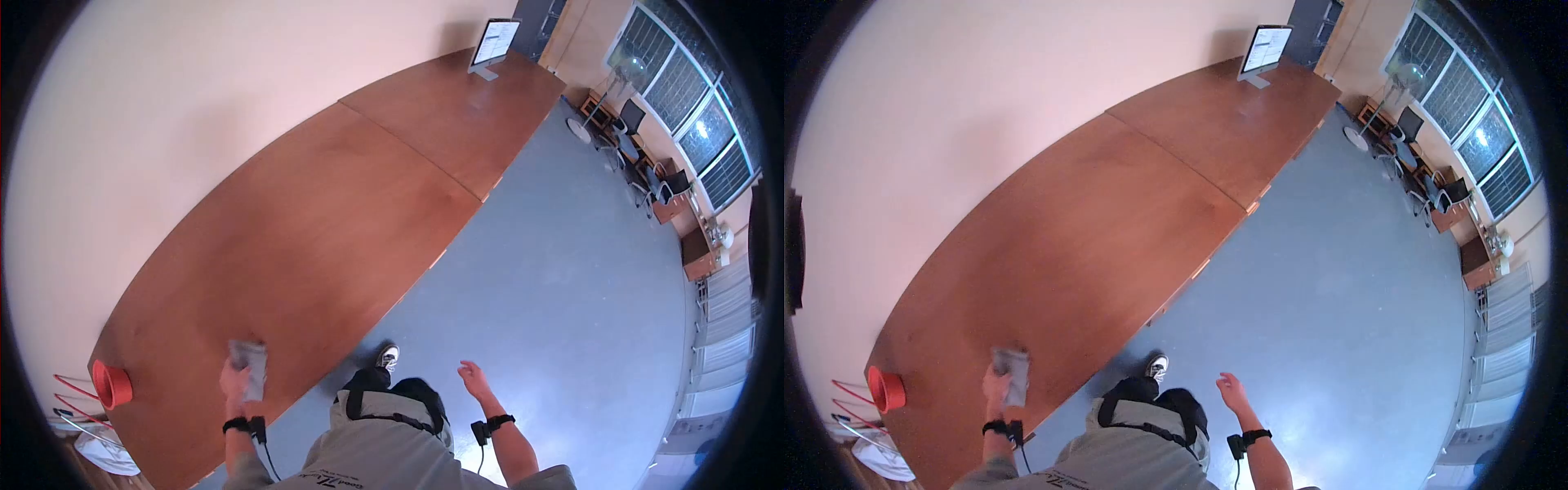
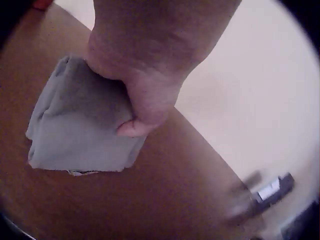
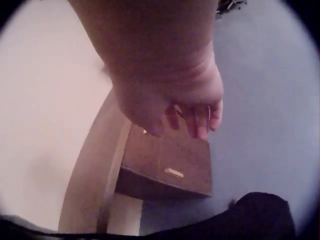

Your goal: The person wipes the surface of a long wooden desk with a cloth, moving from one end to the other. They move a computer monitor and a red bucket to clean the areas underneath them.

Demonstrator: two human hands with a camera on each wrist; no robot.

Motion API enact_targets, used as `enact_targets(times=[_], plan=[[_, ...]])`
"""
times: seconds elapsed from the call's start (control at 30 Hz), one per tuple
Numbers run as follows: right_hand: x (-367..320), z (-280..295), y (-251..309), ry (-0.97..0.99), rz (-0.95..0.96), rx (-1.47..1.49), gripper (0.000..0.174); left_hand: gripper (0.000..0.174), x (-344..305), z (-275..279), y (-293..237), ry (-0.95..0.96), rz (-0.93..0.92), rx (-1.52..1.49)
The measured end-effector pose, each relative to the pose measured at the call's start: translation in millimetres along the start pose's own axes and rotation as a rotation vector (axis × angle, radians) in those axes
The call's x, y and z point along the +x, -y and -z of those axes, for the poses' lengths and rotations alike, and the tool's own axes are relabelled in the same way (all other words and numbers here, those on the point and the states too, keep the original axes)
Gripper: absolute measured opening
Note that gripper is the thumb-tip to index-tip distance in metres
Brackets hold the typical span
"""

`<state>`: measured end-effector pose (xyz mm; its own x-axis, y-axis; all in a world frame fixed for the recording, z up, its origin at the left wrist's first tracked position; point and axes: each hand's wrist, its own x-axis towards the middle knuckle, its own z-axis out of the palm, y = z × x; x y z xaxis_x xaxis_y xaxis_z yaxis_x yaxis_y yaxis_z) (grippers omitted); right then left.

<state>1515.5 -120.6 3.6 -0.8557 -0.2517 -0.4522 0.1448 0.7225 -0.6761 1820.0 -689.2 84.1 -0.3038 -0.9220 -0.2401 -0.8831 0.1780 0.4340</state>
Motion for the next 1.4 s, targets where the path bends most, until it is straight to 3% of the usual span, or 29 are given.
enact_targets(times=[0.03,0.1,0.23,0.27,0.3,0.4,0.43,0.5,0.53,0.67,0.87,1.0,1.07,1.1,1.17,1.23,1.3,1.4], plan=[[10,5,7,-0.014,0.062,0.002,0.04,0.052,-47,43,-130,0.222,0.056,-0.256],[14,28,51,-0.006,0.021,0.108,0.04,0.049,-15,-20,-168,0.262,-0.299,0.087],[39,57,77,0.01,0.073,0.398,0.046,0.048,-40,-108,-343,0.577,-0.735,0.01],[45,74,90,0.056,0.053,0.452,0.06,0.048,-50,-141,-379,0.633,-0.847,-0.069],[47,92,107,0.041,0.046,0.466,0.06,0.05,-69,-166,-418,0.75,-0.907,-0.17],[63,151,135,-0.104,0.059,0.782,0.081,0.057,-143,-190,-536,1.101,-0.992,-0.276],[70,172,136,-0.12,0.061,0.794,0.081,0.057,-162,-201,-561,1.108,-1.009,-0.265],[82,217,136,0.001,0.05,1.251,0.079,0.057,-194,-219,-612,1.454,-0.881,-0.458],[93,231,126,0.044,0.056,1.395,0.07,0.061,-206,-223,-633,1.521,-0.824,-0.431],[131,293,112,-0.056,-0.004,1.215,0.052,0.057,-219,-282,-680,1.476,-0.723,-0.457],[215,335,94,0.081,0.056,1.163,0.052,0.051,-202,-340,-720,1.22,-0.726,-0.507],[268,352,91,0.102,0.067,0.945,0.059,0.05,-192,-342,-752,1.229,-0.572,-0.679],[296,365,87,0.11,0.109,0.823,0.057,0.048,-200,-332,-778,1.09,-0.53,-0.735],[311,373,85,0.072,0.114,0.828,0.057,0.048,-198,-338,-790,1.116,-0.559,-0.73],[342,389,90,0.115,0.154,0.613,0.062,0.047,-186,-352,-813,0.805,-0.679,-0.624],[357,431,118,0.191,0.099,0.593,0.07,0.048,-168,-377,-838,0.759,-0.736,-0.555],[381,454,129,0.349,0.11,0.756,0.08,0.048,-171,-385,-878,0.723,-0.78,-0.49],[439,487,136,0.341,0.017,0.771,0.087,0.045,-165,-416,-955,0.704,-0.942,-0.477]])
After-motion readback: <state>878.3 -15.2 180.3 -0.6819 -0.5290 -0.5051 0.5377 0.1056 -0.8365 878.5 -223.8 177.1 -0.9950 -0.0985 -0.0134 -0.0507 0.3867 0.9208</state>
